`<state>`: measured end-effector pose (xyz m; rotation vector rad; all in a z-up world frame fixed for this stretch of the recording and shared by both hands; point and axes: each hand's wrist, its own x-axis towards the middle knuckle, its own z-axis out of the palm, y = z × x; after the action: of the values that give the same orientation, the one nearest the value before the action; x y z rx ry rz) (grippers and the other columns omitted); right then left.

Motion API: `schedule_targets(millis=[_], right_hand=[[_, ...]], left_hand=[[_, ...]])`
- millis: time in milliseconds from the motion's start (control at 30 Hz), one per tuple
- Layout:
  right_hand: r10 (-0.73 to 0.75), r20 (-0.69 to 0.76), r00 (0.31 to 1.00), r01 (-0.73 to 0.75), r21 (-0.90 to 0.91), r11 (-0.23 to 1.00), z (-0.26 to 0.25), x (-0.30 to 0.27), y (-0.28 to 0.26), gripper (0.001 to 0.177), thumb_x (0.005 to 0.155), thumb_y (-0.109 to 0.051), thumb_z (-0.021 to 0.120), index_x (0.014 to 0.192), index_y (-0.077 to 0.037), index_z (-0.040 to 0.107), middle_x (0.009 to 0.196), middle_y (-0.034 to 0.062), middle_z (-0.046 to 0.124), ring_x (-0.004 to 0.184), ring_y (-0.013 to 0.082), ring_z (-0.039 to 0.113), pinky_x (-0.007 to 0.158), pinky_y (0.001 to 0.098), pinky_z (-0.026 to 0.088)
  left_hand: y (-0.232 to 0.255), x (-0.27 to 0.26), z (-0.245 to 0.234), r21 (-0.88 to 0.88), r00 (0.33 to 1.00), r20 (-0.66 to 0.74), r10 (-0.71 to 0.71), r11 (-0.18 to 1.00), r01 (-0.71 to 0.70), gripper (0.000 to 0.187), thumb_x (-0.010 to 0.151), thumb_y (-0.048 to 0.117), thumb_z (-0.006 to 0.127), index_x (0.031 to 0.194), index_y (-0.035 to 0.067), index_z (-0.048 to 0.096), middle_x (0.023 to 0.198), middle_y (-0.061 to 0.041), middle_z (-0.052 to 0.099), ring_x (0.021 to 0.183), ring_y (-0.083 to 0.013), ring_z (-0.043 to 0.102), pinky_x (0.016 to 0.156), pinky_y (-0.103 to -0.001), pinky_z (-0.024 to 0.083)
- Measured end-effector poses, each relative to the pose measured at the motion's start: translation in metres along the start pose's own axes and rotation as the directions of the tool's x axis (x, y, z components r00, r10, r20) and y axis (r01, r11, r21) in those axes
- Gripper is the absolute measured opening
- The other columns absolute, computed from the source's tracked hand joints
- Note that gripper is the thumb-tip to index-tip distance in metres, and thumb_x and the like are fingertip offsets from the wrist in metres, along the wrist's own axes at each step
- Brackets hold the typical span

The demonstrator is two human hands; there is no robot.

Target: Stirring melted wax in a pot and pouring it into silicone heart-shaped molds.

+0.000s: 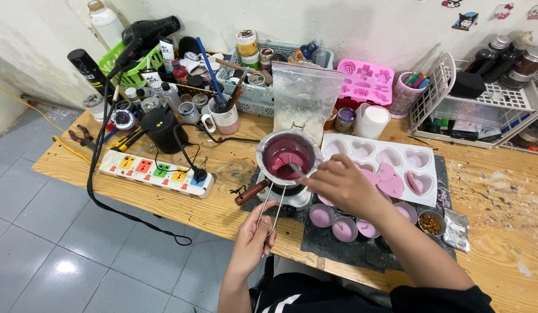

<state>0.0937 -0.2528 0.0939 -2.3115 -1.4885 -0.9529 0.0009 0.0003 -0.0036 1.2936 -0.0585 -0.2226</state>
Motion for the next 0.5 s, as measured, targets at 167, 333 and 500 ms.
schedule_targets(millis=[167,333,500], right_hand=[[-0.016,0.047,0.999,0.014,0.039,0.999,0.004,-0.004,-0.014,0.046,0.084,-0.013,0.073,0.129,-0.011,0.068,0.100,-0.0015,0.067,0.092,0.0174,0.061,0.093,0.0383,0.046],[0.019,0.010,1.000,-0.020,0.078,0.997,0.005,-0.007,-0.021,0.044,0.087,-0.023,0.079,0.128,-0.015,0.067,0.097,-0.0016,0.065,0.090,0.0187,0.060,0.090,0.0384,0.046],[0.095,0.021,0.995,-0.097,0.118,0.988,-0.015,-0.008,-0.019,0.051,0.079,-0.024,0.082,0.127,-0.015,0.068,0.104,0.0014,0.068,0.096,0.0227,0.060,0.090,0.0404,0.046]], left_hand=[[0.003,0.000,0.004,0.012,1.000,-0.016,-0.024,1.000,0.024,0.046,0.107,0.026,0.045,0.147,0.004,0.050,0.061,0.000,0.051,0.045,-0.0035,0.043,0.041,-0.018,0.037],[0.001,0.000,0.003,0.015,1.000,-0.012,-0.017,1.000,0.017,0.046,0.107,0.026,0.045,0.147,0.004,0.049,0.061,0.000,0.052,0.045,-0.0033,0.044,0.041,-0.017,0.037],[0.003,0.001,0.003,0.022,0.999,-0.016,-0.027,0.999,0.028,0.045,0.106,0.026,0.046,0.146,0.005,0.050,0.060,0.000,0.052,0.044,-0.0037,0.043,0.041,-0.017,0.035]])
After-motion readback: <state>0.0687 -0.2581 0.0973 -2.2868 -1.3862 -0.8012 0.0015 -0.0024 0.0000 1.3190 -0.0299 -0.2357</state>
